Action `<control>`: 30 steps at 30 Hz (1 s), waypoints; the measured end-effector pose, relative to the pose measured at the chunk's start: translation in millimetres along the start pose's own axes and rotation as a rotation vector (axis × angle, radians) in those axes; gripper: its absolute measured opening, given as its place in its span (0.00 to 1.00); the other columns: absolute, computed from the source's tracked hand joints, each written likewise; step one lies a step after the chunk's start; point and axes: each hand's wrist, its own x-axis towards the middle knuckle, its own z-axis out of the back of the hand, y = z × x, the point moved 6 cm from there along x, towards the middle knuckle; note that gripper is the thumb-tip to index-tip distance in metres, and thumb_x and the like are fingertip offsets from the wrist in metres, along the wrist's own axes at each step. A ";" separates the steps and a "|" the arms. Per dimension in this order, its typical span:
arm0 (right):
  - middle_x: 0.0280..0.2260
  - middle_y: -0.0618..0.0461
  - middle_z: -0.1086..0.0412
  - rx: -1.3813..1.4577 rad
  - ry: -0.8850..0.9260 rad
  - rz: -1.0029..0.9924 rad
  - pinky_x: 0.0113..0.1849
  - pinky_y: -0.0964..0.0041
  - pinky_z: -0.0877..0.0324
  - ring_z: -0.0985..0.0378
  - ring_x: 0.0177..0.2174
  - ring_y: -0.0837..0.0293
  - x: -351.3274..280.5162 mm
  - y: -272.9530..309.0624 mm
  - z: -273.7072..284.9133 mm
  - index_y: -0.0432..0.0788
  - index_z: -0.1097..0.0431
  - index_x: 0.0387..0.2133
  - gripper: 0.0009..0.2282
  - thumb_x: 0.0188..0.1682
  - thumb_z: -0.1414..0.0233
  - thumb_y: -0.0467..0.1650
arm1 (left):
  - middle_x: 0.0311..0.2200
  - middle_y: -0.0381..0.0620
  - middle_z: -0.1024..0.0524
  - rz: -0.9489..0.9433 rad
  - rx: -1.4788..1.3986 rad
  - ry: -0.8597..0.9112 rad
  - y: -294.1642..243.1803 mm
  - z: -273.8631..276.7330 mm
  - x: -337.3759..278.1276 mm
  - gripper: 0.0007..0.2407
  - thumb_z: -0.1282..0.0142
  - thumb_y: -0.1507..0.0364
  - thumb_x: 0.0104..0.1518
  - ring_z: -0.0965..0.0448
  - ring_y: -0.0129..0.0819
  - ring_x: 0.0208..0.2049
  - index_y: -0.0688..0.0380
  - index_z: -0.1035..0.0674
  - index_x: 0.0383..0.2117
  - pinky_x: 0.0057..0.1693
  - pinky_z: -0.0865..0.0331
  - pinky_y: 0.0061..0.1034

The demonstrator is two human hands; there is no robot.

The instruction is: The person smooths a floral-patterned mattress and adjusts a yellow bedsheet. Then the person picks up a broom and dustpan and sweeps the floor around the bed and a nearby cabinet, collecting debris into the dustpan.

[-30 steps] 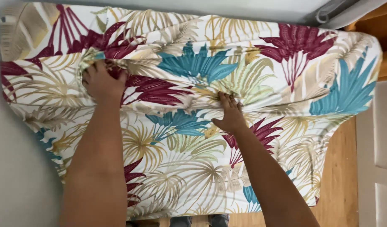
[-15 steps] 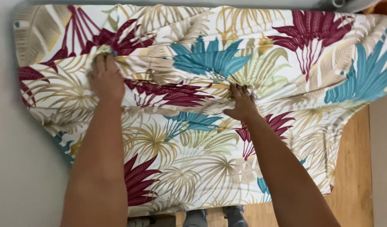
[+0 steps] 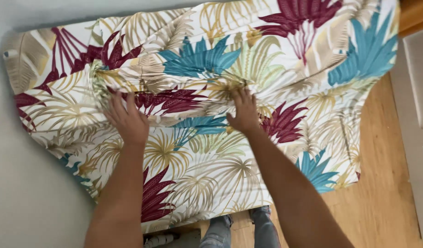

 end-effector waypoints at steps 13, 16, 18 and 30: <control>0.71 0.41 0.64 -0.070 0.000 -0.063 0.66 0.40 0.68 0.69 0.70 0.40 -176.5 -77.6 73.7 0.49 0.52 0.68 0.42 0.38 0.41 0.39 | 0.74 0.62 0.52 -0.223 0.102 0.065 -151.4 45.0 -163.2 0.35 0.43 0.70 0.52 0.57 0.66 0.74 0.41 0.38 0.72 0.69 0.62 0.73; 0.71 0.40 0.65 -0.114 0.016 -0.149 0.66 0.41 0.68 0.70 0.70 0.39 -191.3 -118.4 114.9 0.49 0.53 0.69 0.43 0.38 0.40 0.41 | 0.74 0.62 0.52 -0.204 0.117 0.073 -200.8 68.3 -178.8 0.36 0.42 0.69 0.49 0.57 0.67 0.74 0.39 0.39 0.71 0.68 0.61 0.73; 0.71 0.38 0.66 -0.122 0.028 -0.195 0.66 0.41 0.69 0.71 0.69 0.39 -205.2 -143.9 139.5 0.50 0.53 0.69 0.43 0.38 0.40 0.41 | 0.73 0.61 0.52 -0.191 0.140 0.055 -232.7 86.2 -191.7 0.37 0.40 0.67 0.48 0.57 0.67 0.74 0.38 0.39 0.71 0.68 0.60 0.75; 0.72 0.42 0.74 -0.262 0.249 -0.238 0.66 0.44 0.72 0.76 0.70 0.41 -279.2 -260.7 228.0 0.54 0.63 0.72 0.44 0.44 0.45 0.47 | 0.72 0.65 0.54 0.081 0.146 0.096 -351.1 162.7 -249.0 0.40 0.39 0.65 0.44 0.59 0.69 0.72 0.39 0.41 0.71 0.65 0.63 0.77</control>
